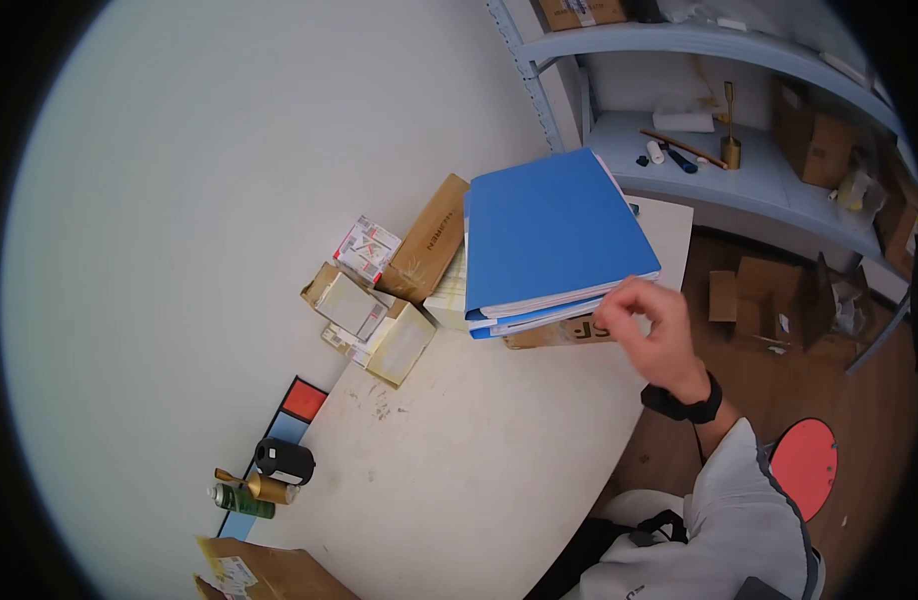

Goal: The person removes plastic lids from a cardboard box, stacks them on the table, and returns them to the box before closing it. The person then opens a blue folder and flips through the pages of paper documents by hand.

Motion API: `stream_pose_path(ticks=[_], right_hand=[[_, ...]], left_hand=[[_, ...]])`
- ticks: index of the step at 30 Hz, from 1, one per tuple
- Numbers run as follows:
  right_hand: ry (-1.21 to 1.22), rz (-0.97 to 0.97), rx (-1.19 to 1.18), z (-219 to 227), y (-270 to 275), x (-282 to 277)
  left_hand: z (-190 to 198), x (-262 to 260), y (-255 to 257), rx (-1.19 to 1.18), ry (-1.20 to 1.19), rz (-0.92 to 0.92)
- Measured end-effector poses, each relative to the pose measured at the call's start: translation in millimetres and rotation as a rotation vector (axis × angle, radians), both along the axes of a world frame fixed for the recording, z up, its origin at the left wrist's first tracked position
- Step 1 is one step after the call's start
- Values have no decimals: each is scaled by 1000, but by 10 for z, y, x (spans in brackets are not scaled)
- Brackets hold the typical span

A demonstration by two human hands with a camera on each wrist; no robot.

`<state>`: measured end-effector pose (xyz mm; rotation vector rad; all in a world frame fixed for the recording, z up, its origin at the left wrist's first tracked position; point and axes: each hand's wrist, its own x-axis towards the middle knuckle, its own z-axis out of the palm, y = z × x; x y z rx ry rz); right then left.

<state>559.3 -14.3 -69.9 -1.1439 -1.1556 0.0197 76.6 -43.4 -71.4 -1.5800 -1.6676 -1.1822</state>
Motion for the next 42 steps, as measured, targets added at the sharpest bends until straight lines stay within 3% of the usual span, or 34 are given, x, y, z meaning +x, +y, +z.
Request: stream_pose_path(ticks=[1, 2, 4, 5, 7, 9, 11, 12, 15, 16, 18, 22, 24, 27, 29, 30, 32, 34, 36, 37, 38, 40, 42], right_hand=[[253, -38, 35, 23, -13, 234], [385, -122, -19, 105, -57, 461], [371, -129, -30, 7, 57, 993], [391, -142, -144, -2, 139, 1161], [411, -86, -371, 49, 251, 1299], [412, -56, -450, 96, 354, 1384], [405, -17, -589, 128, 422, 1439], [394, -3, -599, 155, 459, 1484], [421, 123, -755, 289, 603, 1502], [410, 140, -767, 241, 697, 1542], [513, 354, -602, 20, 891, 1736], [719, 469, -658, -37, 954, 1906], [739, 436, -667, -58, 988, 1925], [727, 426, -665, -64, 1017, 1968], [677, 443, -707, -36, 1091, 2012], [636, 474, -741, -57, 1190, 2113], [601, 471, -685, -149, 1043, 2185], [546, 463, -691, -163, 1021, 2258], [517, 446, -695, -213, 991, 2427], [506, 406, -693, -208, 985, 2471], [498, 423, -694, -183, 969, 2509], [637, 406, -646, 0, 911, 2417], [752, 442, -600, 64, 913, 2295]], left_hand=[[39, 122, 57, -43, -47, -131], [98, 275, 82, -39, -46, -138], [210, 580, 110, -475, 33, -168], [150, 500, 132, -546, 90, -110], [102, 558, 184, -588, 103, -61], [113, 558, 217, -633, 114, -11], [220, 366, 145, -679, 154, 198], [257, 293, 82, -687, 144, 212], [291, 35, -77, -304, 183, 264], [314, -8, -92, -314, 177, 284], [379, -96, -186, -56, 129, 478], [305, -580, -363, 99, 197, 781], [264, -755, -451, 92, 278, 995], [174, -1240, -593, 192, 238, 1007], [242, -1437, -665, 180, 129, 841], [319, -1490, -668, 176, 120, 880], [532, -1616, -640, -172, 230, 1136], [647, -1857, -598, -510, 110, 1176], [858, -1883, -562, -737, -220, 1011], [787, -2082, -630, -791, -321, 849], [778, -2093, -652, -785, -332, 864], [773, -2031, -671, -880, -424, 669], [685, -1936, -668, -878, -398, 780]])
